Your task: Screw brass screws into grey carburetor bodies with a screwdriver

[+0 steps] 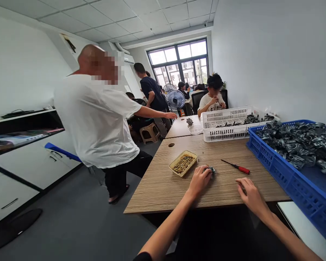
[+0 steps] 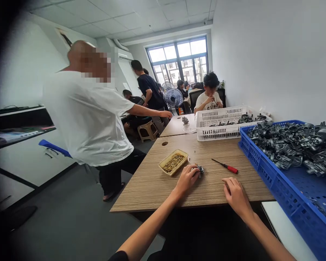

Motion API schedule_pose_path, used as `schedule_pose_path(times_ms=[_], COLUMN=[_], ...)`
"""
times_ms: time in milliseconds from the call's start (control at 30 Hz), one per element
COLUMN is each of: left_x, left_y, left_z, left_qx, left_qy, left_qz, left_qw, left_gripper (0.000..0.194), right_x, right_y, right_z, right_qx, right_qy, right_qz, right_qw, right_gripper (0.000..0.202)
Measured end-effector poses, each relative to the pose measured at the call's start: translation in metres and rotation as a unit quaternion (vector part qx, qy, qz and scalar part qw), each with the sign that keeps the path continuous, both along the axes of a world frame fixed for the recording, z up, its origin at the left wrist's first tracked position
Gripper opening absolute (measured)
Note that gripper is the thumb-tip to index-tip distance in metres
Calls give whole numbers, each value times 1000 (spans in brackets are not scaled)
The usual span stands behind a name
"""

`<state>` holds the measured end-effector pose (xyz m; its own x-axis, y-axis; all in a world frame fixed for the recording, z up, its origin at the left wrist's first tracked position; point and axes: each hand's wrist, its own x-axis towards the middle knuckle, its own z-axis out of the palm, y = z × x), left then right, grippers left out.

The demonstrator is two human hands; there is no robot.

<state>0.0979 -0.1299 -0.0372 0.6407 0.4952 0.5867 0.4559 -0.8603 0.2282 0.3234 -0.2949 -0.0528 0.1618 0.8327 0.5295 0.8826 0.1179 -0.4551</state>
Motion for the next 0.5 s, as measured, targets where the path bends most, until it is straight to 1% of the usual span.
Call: schedule_pose_path(times_ms=[100,200,233,300,367,400,500], left_x=[3,4,4,3,2,2,2], left_y=[-1,-5,-6,-8,-8,-9,-9], left_z=[-6,-8,-8,-7,-6,-6,-6], left_qx=[-15,-24,-27,-33,-35,-35,-39], left_qy=[-39,-75,-81,-85,-85,-85,-81], left_qz=[6,19,19,17,17,19,32], left_qw=[999,997,996,996,996,996,995], left_gripper=[13,13,12,12,11,11,12], right_x=[17,37,43,51,56,57,59], right_y=[20,40,44,49,51,51,49], right_z=[16,26,27,24,19,17,15], right_qx=[-15,-94,-123,-157,-160,-156,-153], right_qy=[-58,-101,-102,-94,-81,-74,-50], right_qz=[-78,-145,-152,-149,-135,-129,-110], right_qw=[995,980,975,972,975,977,981], right_gripper=[25,34,32,21,9,7,8])
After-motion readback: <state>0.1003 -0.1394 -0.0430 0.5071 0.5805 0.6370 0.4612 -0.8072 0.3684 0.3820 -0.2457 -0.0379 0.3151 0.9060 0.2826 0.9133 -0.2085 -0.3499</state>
